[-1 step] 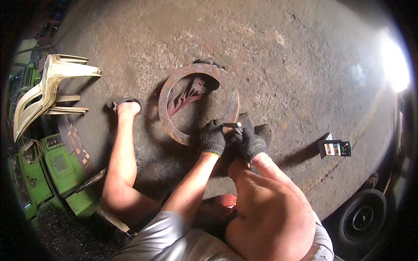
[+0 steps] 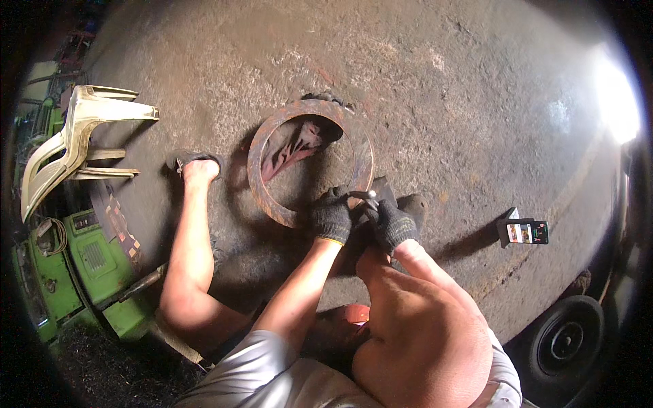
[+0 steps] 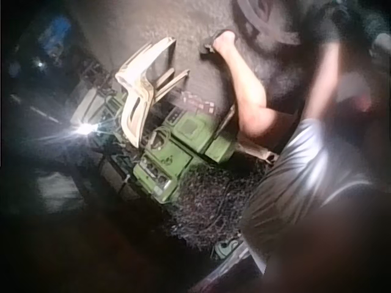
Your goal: The person sits on the floor and uses a hand scraper to remove rust and debris from a large circular metal ring. They repeatedly scrape the inner and outer edges of the ring, occasionally repositioning it with their hands.
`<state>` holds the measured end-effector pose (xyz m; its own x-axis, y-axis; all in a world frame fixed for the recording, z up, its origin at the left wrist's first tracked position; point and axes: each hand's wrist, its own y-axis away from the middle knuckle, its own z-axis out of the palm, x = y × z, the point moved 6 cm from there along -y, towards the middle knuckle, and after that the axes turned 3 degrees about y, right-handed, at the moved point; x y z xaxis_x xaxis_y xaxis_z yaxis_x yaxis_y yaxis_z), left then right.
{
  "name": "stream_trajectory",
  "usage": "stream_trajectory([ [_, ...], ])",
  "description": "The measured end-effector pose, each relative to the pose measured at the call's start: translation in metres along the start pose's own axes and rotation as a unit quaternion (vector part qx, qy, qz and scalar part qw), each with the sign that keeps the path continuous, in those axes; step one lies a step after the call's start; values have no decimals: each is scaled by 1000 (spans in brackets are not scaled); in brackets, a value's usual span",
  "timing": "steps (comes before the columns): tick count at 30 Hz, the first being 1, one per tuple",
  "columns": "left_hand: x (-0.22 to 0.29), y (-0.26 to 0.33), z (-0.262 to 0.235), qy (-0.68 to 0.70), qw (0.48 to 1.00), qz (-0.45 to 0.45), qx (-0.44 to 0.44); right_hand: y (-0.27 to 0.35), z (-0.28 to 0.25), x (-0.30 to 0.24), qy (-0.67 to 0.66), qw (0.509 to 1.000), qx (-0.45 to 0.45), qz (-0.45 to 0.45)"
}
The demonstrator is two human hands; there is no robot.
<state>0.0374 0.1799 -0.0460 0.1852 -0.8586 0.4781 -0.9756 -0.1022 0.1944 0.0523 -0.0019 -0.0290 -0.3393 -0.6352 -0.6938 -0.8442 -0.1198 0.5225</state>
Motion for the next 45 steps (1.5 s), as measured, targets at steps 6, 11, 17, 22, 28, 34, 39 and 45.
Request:
stream_trajectory([
  [6, -1, -10, 1, -26, 999, -34, 0, 3, 4, 4, -11, 1000, 19, 14],
  [11, -27, -2, 32, -24, 995, -67, -75, 3, 5, -7, -112, 994, 16, -11],
  [17, -18, 1, 18, -36, 998, -4, 47, -5, -5, -1, 79, 994, -58, -51],
  [22, -9, 4, -6, 102, 993, -50, -28, -18, -25, 28, -104, 994, -12, -10],
  [28, -4, 3, -15, -15, 998, -2, -66, -18, -29, 44, -272, 959, -19, 74],
  [34, -22, 3, 5, -15, 992, -70, -99, -13, -34, 7, -100, 993, -23, 56],
  [39, -17, 3, 6, -41, 997, 15, -59, -19, -26, -31, -10, 998, 13, -62],
  [45, -15, -4, 0, -31, 997, -36, -62, -22, -8, -36, 123, 987, 2, -105],
])
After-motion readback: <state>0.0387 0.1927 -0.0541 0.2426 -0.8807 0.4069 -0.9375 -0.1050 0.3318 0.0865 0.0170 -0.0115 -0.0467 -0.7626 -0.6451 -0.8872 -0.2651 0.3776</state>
